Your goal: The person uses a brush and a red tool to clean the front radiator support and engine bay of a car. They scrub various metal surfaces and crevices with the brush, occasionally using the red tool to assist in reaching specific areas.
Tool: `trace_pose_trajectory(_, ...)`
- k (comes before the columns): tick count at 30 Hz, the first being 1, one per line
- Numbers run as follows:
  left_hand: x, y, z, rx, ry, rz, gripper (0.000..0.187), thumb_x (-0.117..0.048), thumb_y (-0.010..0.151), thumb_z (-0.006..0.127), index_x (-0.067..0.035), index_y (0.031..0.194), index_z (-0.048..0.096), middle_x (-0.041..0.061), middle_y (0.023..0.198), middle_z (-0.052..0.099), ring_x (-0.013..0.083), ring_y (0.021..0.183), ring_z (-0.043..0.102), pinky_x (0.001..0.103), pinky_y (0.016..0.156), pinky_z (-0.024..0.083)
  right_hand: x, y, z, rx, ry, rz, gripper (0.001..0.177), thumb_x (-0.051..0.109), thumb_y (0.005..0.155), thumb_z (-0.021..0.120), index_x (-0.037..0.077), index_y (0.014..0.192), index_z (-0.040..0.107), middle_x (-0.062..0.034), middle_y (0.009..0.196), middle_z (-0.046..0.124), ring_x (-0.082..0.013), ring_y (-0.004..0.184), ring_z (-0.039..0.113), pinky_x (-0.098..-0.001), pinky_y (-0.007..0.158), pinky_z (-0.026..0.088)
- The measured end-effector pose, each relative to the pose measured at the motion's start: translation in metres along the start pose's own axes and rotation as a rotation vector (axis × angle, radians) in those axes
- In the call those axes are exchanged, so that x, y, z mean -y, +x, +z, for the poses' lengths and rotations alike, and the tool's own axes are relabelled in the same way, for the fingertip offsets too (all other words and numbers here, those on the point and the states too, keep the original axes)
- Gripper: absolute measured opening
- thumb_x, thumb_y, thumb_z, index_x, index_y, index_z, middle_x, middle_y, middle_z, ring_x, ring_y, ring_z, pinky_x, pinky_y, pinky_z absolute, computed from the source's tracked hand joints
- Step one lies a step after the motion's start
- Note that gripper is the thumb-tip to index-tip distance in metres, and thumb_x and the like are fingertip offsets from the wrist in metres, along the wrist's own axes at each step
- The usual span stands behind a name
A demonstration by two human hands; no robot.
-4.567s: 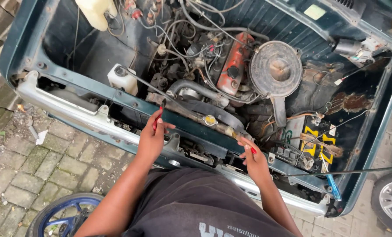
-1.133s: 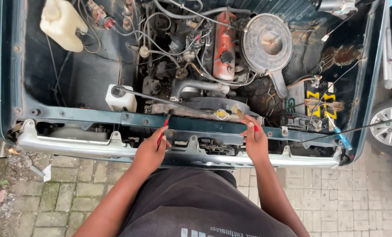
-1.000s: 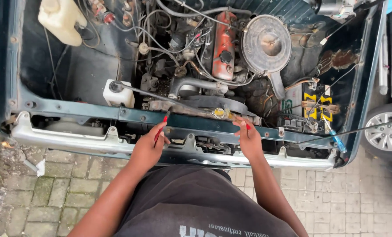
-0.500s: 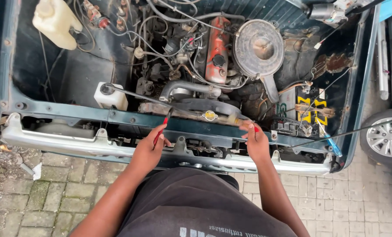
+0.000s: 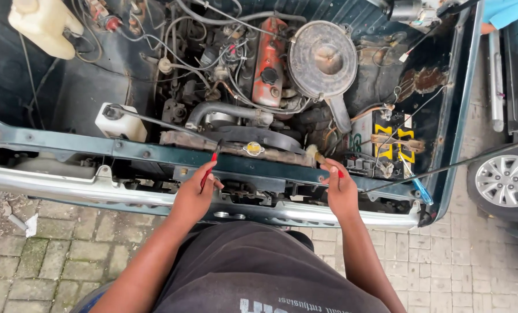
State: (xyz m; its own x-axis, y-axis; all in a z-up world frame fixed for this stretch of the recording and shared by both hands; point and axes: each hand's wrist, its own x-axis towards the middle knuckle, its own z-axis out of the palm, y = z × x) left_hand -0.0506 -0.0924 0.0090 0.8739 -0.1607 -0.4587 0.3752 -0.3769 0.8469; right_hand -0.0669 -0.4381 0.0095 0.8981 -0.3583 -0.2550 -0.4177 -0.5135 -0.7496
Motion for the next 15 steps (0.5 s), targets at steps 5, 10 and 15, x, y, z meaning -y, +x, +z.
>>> trace_pose_trajectory(5,-0.012,-0.001,0.017,-0.042,-0.066,0.042,0.048,-0.019,0.108,0.034,-0.011,0.155,0.045,0.015,0.107,0.076,0.0309,0.107,0.069,0.047,0.09,0.056,-0.031,0.01,-0.008,0.052,-0.072,0.014,0.039,0.025,0.112,0.036,0.01,0.128,0.068,-0.0139,0.115,0.077,-0.0267,0.094,0.074,-0.0373,0.076,0.062)
trace_pose_trajectory(10,-0.007,0.0,0.033,0.015,0.036,-0.014,0.05,-0.021,0.108,0.034,-0.013,0.156,0.043,0.012,0.105,0.077,0.031,0.111,0.07,0.048,0.093,0.057,-0.021,0.007,-0.024,0.111,-0.063,0.001,0.038,0.024,0.111,0.037,0.012,0.129,0.069,-0.0123,0.116,0.077,-0.024,0.091,0.073,-0.0354,0.075,0.061)
trace_pose_trajectory(15,-0.018,-0.005,0.037,0.039,0.099,-0.021,0.05,-0.024,0.107,0.036,-0.013,0.155,0.044,0.011,0.102,0.079,0.0302,0.11,0.071,0.048,0.092,0.057,-0.02,0.007,-0.018,0.027,0.031,-0.145,0.037,0.02,0.113,0.036,0.01,0.132,0.067,-0.0161,0.117,0.075,-0.0256,0.086,0.07,-0.0361,0.073,0.06)
